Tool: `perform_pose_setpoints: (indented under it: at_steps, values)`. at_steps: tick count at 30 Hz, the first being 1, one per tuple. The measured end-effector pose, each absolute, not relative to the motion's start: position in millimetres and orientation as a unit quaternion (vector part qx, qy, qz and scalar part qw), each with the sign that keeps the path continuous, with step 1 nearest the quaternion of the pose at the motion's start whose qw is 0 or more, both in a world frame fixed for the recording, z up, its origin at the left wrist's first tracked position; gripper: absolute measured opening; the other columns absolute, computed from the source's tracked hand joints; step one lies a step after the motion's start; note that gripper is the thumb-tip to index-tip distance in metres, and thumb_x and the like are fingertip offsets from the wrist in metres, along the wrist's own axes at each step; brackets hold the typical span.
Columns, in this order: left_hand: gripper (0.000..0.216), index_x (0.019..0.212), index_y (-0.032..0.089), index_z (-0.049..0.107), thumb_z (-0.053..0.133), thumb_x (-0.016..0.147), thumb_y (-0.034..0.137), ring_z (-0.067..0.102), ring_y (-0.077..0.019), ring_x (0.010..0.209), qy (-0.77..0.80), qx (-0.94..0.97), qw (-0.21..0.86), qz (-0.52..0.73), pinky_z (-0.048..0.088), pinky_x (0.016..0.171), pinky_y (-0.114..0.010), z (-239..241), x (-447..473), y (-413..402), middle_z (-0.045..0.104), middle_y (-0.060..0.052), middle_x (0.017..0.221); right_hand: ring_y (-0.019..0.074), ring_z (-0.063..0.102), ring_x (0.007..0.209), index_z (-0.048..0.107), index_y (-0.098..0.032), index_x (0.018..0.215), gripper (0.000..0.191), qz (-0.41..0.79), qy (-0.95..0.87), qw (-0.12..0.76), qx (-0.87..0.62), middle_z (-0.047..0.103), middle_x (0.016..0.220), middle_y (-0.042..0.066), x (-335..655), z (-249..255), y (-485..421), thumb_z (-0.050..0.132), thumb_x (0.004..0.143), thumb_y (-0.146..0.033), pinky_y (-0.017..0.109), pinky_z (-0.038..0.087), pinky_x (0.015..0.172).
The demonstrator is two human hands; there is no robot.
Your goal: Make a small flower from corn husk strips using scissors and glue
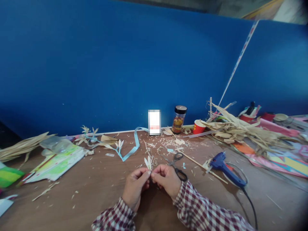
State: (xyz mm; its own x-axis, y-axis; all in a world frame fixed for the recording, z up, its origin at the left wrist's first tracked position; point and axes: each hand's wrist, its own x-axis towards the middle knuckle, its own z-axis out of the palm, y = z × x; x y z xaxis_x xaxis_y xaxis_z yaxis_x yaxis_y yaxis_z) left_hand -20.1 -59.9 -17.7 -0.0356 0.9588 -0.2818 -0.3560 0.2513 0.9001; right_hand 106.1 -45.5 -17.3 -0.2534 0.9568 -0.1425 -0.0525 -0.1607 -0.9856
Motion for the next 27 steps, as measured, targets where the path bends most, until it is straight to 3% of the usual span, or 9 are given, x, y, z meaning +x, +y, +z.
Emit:
perform_pose_setpoints:
  at_steps: [11,19,27]
  values:
    - [0.02,0.065,0.013,0.062,0.071,0.057,0.029,0.042,-0.0029,0.04,0.491,0.314,0.622,0.523,0.034,0.04,-0.013,-17.4,-20.9,-59.1,0.052,0.005,0.046,0.0038,0.039,0.038,0.05,-0.013,0.067,0.025,0.611,-0.513,0.403,-0.448,0.053,0.052,-0.003,106.4,-16.9,-45.2,0.061,0.067,-0.036,0.016,0.03,0.037]
    - [0.02,0.063,0.013,0.061,0.07,0.056,0.03,0.041,-0.0037,0.041,0.495,0.324,0.621,0.514,0.033,0.039,-0.014,-12.7,-22.3,-59.4,0.051,0.004,0.048,0.0065,0.047,0.051,0.057,-0.015,0.085,0.03,0.593,-0.578,0.371,-0.42,0.053,0.067,-0.001,126.6,-12.9,-32.9,0.054,0.073,-0.043,0.014,0.034,0.038]
    - [0.018,0.059,0.013,0.059,0.066,0.06,0.03,0.04,-0.0042,0.04,0.502,0.413,0.618,0.441,0.034,0.039,-0.015,-13.7,-16.8,-63.7,0.05,0.004,0.048,0.0064,0.044,0.048,0.056,-0.015,0.07,0.031,0.606,-0.585,0.355,-0.405,0.049,0.055,-0.003,131.5,-11.2,-29.9,0.053,0.074,-0.046,0.016,0.035,0.042]
